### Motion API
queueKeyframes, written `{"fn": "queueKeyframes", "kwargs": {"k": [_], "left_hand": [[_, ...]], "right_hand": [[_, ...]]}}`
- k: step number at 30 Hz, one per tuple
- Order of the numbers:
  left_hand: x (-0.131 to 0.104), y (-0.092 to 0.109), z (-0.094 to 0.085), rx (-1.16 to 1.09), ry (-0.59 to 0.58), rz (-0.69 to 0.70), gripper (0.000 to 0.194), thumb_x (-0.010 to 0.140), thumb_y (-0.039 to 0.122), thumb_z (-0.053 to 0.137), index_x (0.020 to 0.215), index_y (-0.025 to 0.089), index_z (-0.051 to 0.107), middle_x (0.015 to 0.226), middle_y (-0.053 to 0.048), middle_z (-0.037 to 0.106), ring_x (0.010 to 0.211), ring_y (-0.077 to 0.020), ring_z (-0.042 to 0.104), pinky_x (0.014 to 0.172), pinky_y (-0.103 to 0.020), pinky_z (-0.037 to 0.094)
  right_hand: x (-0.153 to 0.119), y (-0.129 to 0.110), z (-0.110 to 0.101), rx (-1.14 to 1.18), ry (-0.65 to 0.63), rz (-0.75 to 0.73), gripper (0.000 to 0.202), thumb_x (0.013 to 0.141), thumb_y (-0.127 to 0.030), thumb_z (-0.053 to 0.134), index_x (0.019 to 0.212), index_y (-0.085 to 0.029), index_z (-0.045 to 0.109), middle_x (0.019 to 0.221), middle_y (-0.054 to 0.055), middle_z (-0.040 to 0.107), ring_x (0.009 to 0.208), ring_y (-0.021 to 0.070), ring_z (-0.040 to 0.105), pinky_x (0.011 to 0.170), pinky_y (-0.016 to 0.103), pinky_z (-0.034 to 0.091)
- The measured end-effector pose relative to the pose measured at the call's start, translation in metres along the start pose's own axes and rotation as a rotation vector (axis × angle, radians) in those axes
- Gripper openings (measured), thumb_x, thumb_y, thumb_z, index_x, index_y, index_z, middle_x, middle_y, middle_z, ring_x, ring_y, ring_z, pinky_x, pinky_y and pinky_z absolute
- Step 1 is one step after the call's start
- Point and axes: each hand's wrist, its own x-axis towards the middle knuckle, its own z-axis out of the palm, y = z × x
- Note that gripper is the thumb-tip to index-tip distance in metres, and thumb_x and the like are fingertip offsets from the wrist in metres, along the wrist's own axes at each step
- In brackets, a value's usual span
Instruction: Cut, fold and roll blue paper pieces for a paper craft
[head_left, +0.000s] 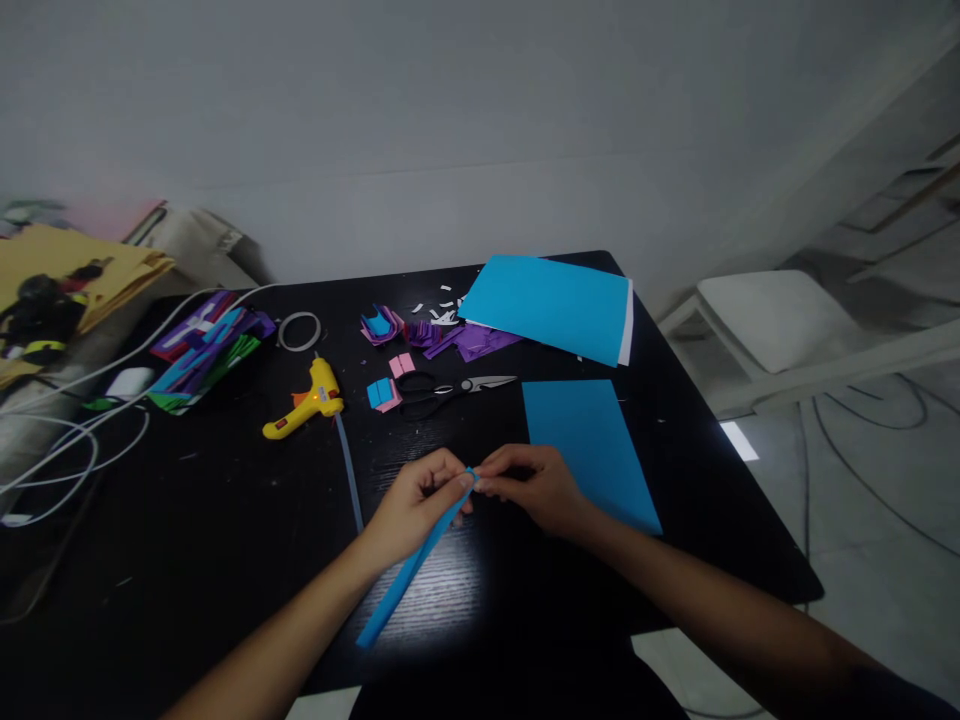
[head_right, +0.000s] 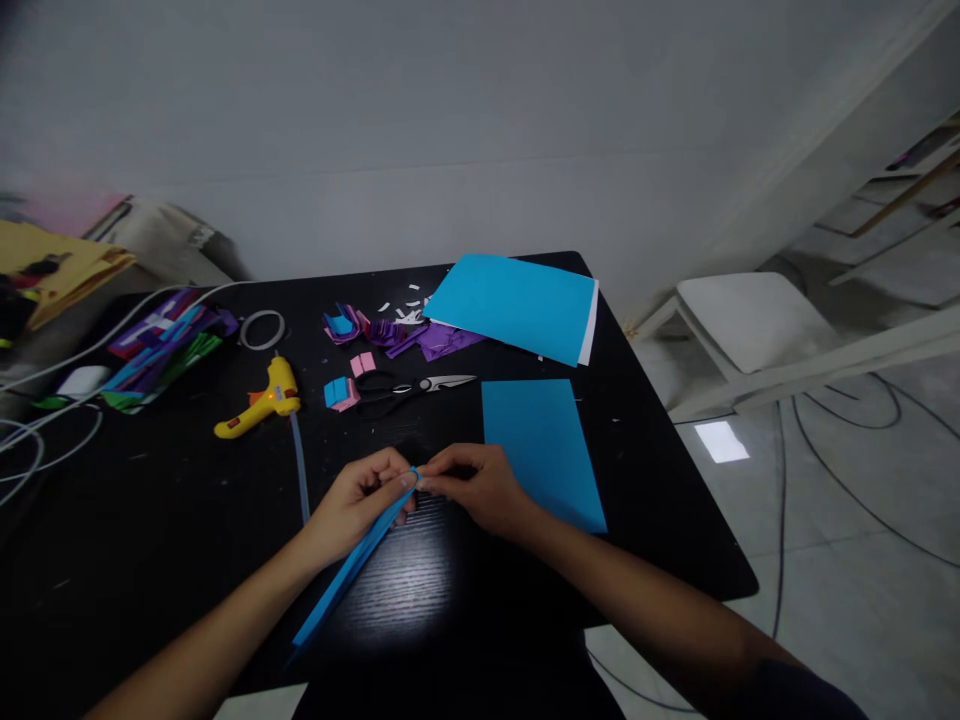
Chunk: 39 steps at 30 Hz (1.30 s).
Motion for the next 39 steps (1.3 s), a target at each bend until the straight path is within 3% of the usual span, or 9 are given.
{"fn": "queueKeyframes", "kwargs": {"k": [20, 39], "left_hand": [[0.0005, 0.0019, 0.0004, 0.002, 0.013, -0.005, 0.035, 0.090, 0.049, 0.068, 0.083, 0.014, 0.063, 0.067, -0.001, 0.067, 0.056, -0.0104, 0.060, 0.057, -0.023, 0.048], [0.0006, 0.0041, 0.0007, 0.012, 0.018, -0.009, 0.036, 0.090, 0.049, 0.067, 0.081, 0.015, 0.062, 0.066, 0.000, 0.067, 0.055, -0.0105, 0.060, 0.057, -0.023, 0.047]], "right_hand": [[0.0012, -0.0002, 0.0002, 0.027, -0.015, 0.040, 0.023, 0.073, -0.039, 0.086, 0.081, -0.019, 0.077, 0.079, 0.003, 0.075, 0.066, 0.0145, 0.065, 0.063, 0.028, 0.053], [0.0001, -0.0042, 0.0000, 0.009, -0.034, 0.051, 0.023, 0.076, -0.039, 0.083, 0.087, -0.020, 0.075, 0.078, 0.002, 0.074, 0.069, 0.0146, 0.065, 0.069, 0.030, 0.053]]}}
